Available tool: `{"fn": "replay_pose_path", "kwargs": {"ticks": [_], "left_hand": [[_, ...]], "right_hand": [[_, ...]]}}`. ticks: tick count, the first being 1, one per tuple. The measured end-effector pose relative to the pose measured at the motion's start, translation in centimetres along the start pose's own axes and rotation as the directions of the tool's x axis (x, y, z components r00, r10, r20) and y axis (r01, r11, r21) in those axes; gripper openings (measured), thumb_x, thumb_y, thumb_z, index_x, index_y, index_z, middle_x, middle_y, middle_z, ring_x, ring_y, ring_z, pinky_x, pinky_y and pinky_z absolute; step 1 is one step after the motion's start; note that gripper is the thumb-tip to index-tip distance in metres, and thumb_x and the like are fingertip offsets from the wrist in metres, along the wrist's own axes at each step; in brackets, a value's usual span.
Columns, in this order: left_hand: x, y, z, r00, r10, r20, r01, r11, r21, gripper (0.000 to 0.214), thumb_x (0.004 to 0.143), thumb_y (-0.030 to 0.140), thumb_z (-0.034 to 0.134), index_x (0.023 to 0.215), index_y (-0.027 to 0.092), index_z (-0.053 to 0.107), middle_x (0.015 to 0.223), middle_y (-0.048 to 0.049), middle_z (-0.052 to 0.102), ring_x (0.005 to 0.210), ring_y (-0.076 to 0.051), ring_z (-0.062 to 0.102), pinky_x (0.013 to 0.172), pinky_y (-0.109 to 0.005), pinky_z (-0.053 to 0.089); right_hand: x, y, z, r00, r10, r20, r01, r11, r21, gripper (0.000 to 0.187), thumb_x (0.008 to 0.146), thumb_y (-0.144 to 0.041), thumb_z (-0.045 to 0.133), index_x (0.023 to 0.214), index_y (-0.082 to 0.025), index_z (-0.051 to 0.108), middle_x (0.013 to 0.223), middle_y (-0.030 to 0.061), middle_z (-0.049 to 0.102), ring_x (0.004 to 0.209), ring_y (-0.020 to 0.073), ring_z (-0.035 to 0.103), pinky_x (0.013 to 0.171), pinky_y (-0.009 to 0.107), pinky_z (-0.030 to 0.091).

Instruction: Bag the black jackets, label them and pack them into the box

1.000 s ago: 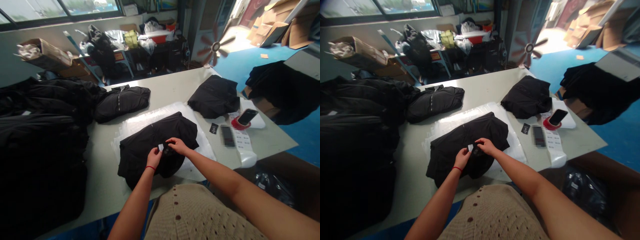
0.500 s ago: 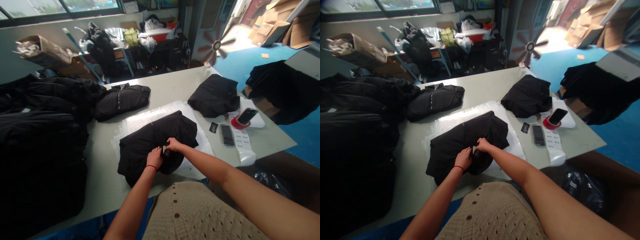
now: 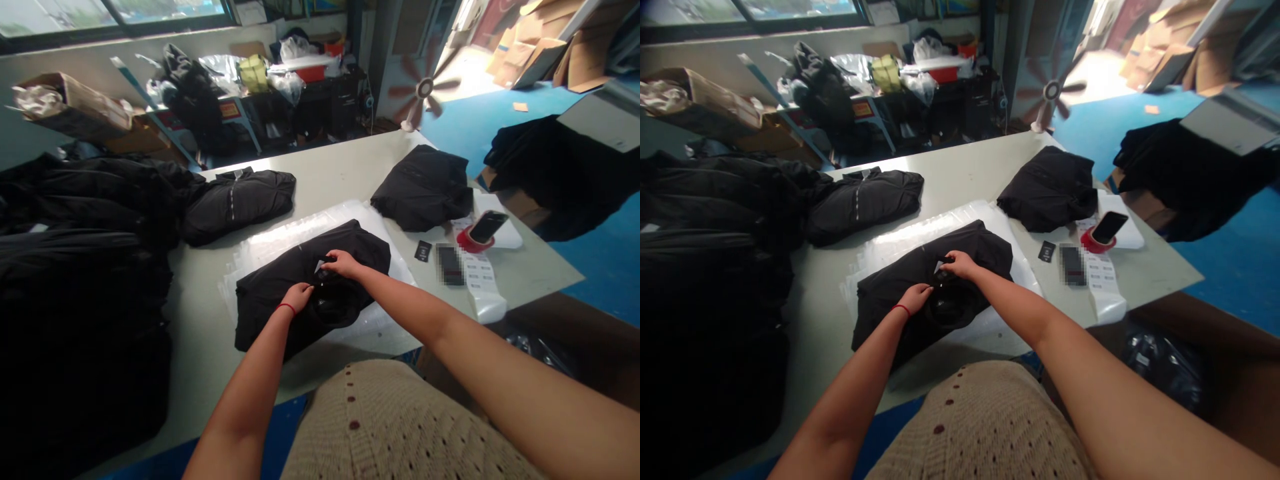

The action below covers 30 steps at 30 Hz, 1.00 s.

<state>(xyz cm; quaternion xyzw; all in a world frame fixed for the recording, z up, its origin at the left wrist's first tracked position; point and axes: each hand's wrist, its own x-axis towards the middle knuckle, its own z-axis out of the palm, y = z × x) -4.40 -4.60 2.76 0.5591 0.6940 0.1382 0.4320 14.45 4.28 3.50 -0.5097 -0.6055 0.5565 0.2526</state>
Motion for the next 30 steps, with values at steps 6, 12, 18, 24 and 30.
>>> {"fn": "replay_pose_path", "kwargs": {"ticks": [6, 12, 18, 24, 30], "left_hand": [[1.5, -0.5, -0.1, 0.997, -0.071, -0.018, 0.070, 0.996, -0.058, 0.024, 0.079, 0.033, 0.057, 0.067, 0.017, 0.069, 0.066, -0.0048, 0.066, 0.071, -0.019, 0.060, 0.071, -0.027, 0.044], [1.7, -1.4, -0.1, 0.992, -0.114, 0.049, 0.120, 0.979, -0.165, 0.021, 0.077, 0.032, 0.059, 0.073, 0.015, 0.071, 0.063, -0.0029, 0.066, 0.061, -0.016, 0.056, 0.061, -0.025, 0.043], [1.9, -2.2, -0.2, 0.987, -0.155, 0.047, 0.162, 0.950, -0.267, 0.022, 0.074, 0.034, 0.063, 0.077, 0.014, 0.072, 0.066, -0.0038, 0.068, 0.062, -0.015, 0.057, 0.060, -0.024, 0.043], [2.8, -2.4, 0.2, 0.977, -0.208, 0.044, 0.212, 0.932, -0.295, 0.022, 0.076, 0.033, 0.063, 0.072, 0.013, 0.071, 0.058, -0.0032, 0.064, 0.055, -0.014, 0.055, 0.055, -0.024, 0.041], [3.0, -2.7, 0.4, 0.975, -0.218, 0.041, 0.220, 0.930, -0.296, 0.022, 0.075, 0.033, 0.064, 0.066, 0.013, 0.069, 0.054, -0.0025, 0.061, 0.054, -0.014, 0.055, 0.055, -0.024, 0.041]], "right_hand": [[2.2, 0.3, 0.7, 0.993, 0.082, -0.089, -0.094, 0.986, -0.136, 0.021, 0.062, -0.021, 0.078, 0.079, -0.018, 0.066, 0.068, -0.0018, 0.064, 0.064, 0.0134, 0.059, 0.065, 0.025, 0.048], [3.3, 0.4, 1.3, 0.986, 0.096, -0.136, -0.120, 0.977, -0.174, 0.027, 0.058, -0.021, 0.082, 0.082, -0.018, 0.069, 0.076, 0.0022, 0.068, 0.071, 0.0171, 0.063, 0.068, 0.026, 0.050], [3.0, -0.4, 1.6, 0.999, 0.047, -0.024, -0.050, 0.982, -0.181, 0.021, 0.065, -0.025, 0.078, 0.082, -0.017, 0.069, 0.072, -0.0003, 0.067, 0.066, 0.0141, 0.061, 0.066, 0.024, 0.048], [3.2, -1.0, 1.4, 0.999, 0.037, -0.033, -0.044, 0.974, -0.224, 0.019, 0.068, -0.024, 0.076, 0.083, -0.017, 0.067, 0.073, -0.0008, 0.066, 0.066, 0.0136, 0.060, 0.065, 0.024, 0.047], [3.4, -1.0, 1.5, 0.999, -0.002, -0.035, -0.007, 0.972, -0.236, 0.018, 0.067, -0.023, 0.075, 0.082, -0.017, 0.066, 0.075, -0.0014, 0.065, 0.070, 0.0137, 0.060, 0.069, 0.024, 0.046]]}}
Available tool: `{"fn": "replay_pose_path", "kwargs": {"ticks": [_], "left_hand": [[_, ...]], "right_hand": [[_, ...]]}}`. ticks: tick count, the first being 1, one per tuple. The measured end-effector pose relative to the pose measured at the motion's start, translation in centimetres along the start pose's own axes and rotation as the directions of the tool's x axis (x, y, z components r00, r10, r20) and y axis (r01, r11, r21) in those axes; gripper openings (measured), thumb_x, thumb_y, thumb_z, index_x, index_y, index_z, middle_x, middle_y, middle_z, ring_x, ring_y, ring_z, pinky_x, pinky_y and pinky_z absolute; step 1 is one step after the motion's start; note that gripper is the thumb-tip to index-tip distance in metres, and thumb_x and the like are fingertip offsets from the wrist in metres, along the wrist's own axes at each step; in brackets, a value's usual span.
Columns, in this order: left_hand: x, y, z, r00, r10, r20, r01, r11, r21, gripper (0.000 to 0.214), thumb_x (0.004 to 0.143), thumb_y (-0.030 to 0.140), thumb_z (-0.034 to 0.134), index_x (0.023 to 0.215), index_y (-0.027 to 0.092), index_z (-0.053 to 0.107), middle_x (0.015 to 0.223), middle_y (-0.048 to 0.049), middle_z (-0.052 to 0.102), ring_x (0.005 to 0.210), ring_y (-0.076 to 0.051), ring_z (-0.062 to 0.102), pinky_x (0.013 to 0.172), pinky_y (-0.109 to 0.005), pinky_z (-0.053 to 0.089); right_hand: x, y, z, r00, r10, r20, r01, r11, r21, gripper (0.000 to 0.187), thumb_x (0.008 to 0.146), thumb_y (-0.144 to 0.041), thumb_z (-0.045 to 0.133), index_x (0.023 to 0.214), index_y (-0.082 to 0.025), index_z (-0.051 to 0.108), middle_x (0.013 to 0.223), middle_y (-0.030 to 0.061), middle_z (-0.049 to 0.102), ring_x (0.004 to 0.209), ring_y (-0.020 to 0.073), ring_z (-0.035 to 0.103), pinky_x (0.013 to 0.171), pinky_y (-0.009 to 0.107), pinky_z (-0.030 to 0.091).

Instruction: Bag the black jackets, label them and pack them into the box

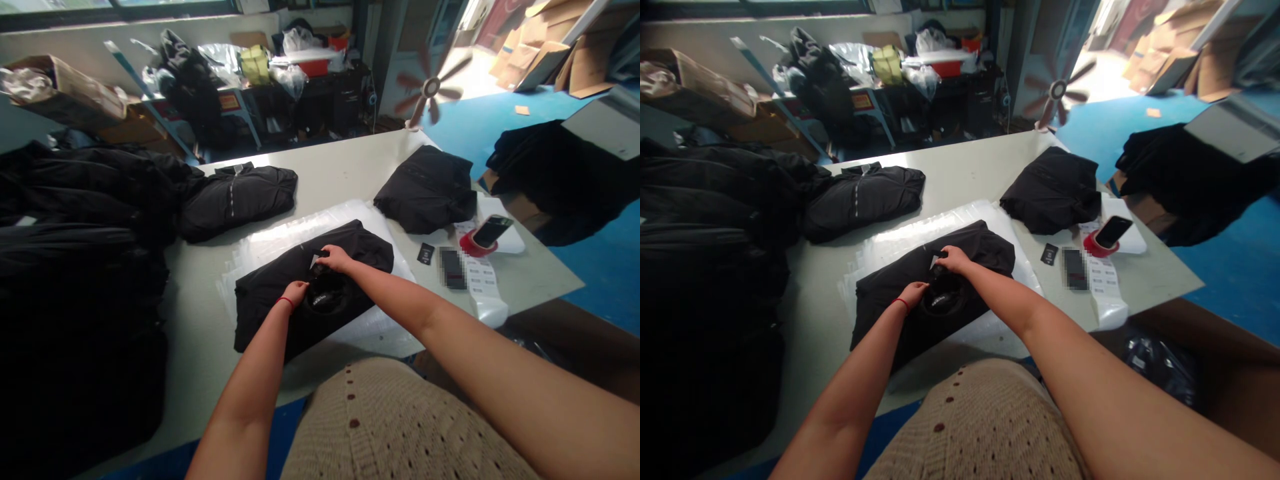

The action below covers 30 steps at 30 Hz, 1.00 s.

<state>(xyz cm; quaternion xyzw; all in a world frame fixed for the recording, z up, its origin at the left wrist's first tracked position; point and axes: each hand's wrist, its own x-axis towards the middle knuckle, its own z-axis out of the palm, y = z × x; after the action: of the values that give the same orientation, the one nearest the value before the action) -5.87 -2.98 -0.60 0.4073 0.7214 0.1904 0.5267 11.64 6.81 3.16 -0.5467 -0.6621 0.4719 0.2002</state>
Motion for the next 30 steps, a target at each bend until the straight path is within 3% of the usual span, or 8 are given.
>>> {"fn": "replay_pose_path", "kwargs": {"ticks": [8, 14, 19, 21, 23, 25, 27, 30], "left_hand": [[-1.3, 0.4, 0.3, 0.999, 0.040, -0.012, -0.040, 0.998, -0.048, 0.019, 0.072, 0.032, 0.067, 0.077, 0.014, 0.072, 0.069, -0.0039, 0.069, 0.066, -0.016, 0.061, 0.066, -0.025, 0.046], [-5.1, -0.3, 0.6, 0.947, 0.237, 0.217, -0.245, 0.969, 0.013, 0.031, 0.063, 0.040, 0.075, 0.088, 0.021, 0.077, 0.105, -0.0084, 0.072, 0.103, -0.027, 0.062, 0.095, -0.034, 0.044], [-7.4, -0.7, 0.4, 0.933, 0.361, 0.001, -0.346, 0.895, 0.283, 0.016, 0.074, 0.038, 0.067, 0.077, 0.026, 0.076, 0.105, -0.0072, 0.072, 0.112, -0.027, 0.057, 0.105, -0.037, 0.037], [-7.9, -1.1, -0.5, 0.902, 0.343, -0.261, -0.227, 0.893, 0.389, 0.020, 0.080, 0.035, 0.059, 0.086, 0.025, 0.075, 0.110, -0.0086, 0.069, 0.113, -0.027, 0.055, 0.105, -0.039, 0.037], [-8.2, -2.1, -2.0, 0.784, 0.242, -0.571, 0.017, 0.912, 0.410, 0.031, 0.082, 0.034, 0.054, 0.105, 0.023, 0.071, 0.123, -0.0116, 0.062, 0.120, -0.030, 0.050, 0.105, -0.046, 0.035], [-8.3, -3.7, -4.0, 0.633, 0.044, -0.773, 0.276, 0.920, 0.278, 0.046, 0.082, 0.042, 0.052, 0.122, 0.020, 0.062, 0.133, -0.0162, 0.054, 0.125, -0.036, 0.045, 0.104, -0.054, 0.034], [-8.0, -5.7, -6.2, 0.552, -0.220, -0.805, 0.453, 0.889, 0.068, 0.069, 0.077, 0.060, 0.053, 0.131, 0.017, 0.053, 0.138, -0.0211, 0.049, 0.126, -0.043, 0.044, 0.099, -0.060, 0.037], [-7.3, -8.6, -8.9, 0.676, -0.427, -0.601, 0.496, 0.866, -0.058, 0.077, 0.076, 0.070, 0.047, 0.119, 0.008, 0.061, 0.123, -0.0240, 0.061, 0.120, -0.039, 0.054, 0.098, -0.048, 0.045]], "right_hand": [[-0.2, -1.1, 0.6, 0.991, -0.110, 0.078, 0.105, 0.992, 0.067, 0.025, 0.067, -0.027, 0.077, 0.088, -0.018, 0.068, 0.078, -0.0030, 0.065, 0.071, 0.0129, 0.060, 0.070, 0.024, 0.047], [-1.5, 1.5, 0.4, 0.989, 0.034, 0.146, -0.030, 0.999, -0.033, 0.038, 0.062, -0.029, 0.083, 0.096, -0.018, 0.070, 0.086, 0.0035, 0.068, 0.078, 0.0185, 0.062, 0.074, 0.029, 0.049], [-5.8, 4.3, 0.9, 0.971, -0.217, 0.095, 0.237, 0.887, -0.395, 0.044, 0.067, -0.034, 0.080, 0.107, -0.024, 0.068, 0.109, 0.0099, 0.064, 0.106, 0.0275, 0.054, 0.094, 0.039, 0.041], [-6.7, 4.8, 0.6, 0.951, -0.308, 0.036, 0.284, 0.819, -0.499, 0.053, 0.071, -0.041, 0.076, 0.120, -0.022, 0.062, 0.123, 0.0139, 0.058, 0.118, 0.0309, 0.047, 0.102, 0.043, 0.034], [-6.5, 5.2, -0.7, 0.953, -0.289, -0.094, 0.195, 0.818, -0.541, 0.058, 0.078, -0.044, 0.069, 0.129, -0.020, 0.054, 0.134, 0.0167, 0.051, 0.126, 0.0326, 0.040, 0.107, 0.046, 0.028], [-5.2, 5.7, -3.1, 0.944, -0.166, -0.285, -0.015, 0.842, -0.539, 0.063, 0.081, -0.043, 0.064, 0.136, -0.017, 0.046, 0.142, 0.0188, 0.043, 0.133, 0.0338, 0.033, 0.110, 0.048, 0.023], [-3.4, 6.4, -6.2, 0.897, 0.045, -0.439, -0.276, 0.834, -0.478, 0.074, 0.080, -0.046, 0.066, 0.140, -0.014, 0.039, 0.146, 0.0209, 0.039, 0.137, 0.0348, 0.030, 0.111, 0.048, 0.022], [-1.3, 7.8, -10.2, 0.841, 0.366, -0.399, -0.514, 0.773, -0.372, 0.091, 0.068, -0.057, 0.074, 0.137, -0.010, 0.041, 0.138, 0.0237, 0.048, 0.130, 0.0358, 0.042, 0.106, 0.047, 0.033]]}}
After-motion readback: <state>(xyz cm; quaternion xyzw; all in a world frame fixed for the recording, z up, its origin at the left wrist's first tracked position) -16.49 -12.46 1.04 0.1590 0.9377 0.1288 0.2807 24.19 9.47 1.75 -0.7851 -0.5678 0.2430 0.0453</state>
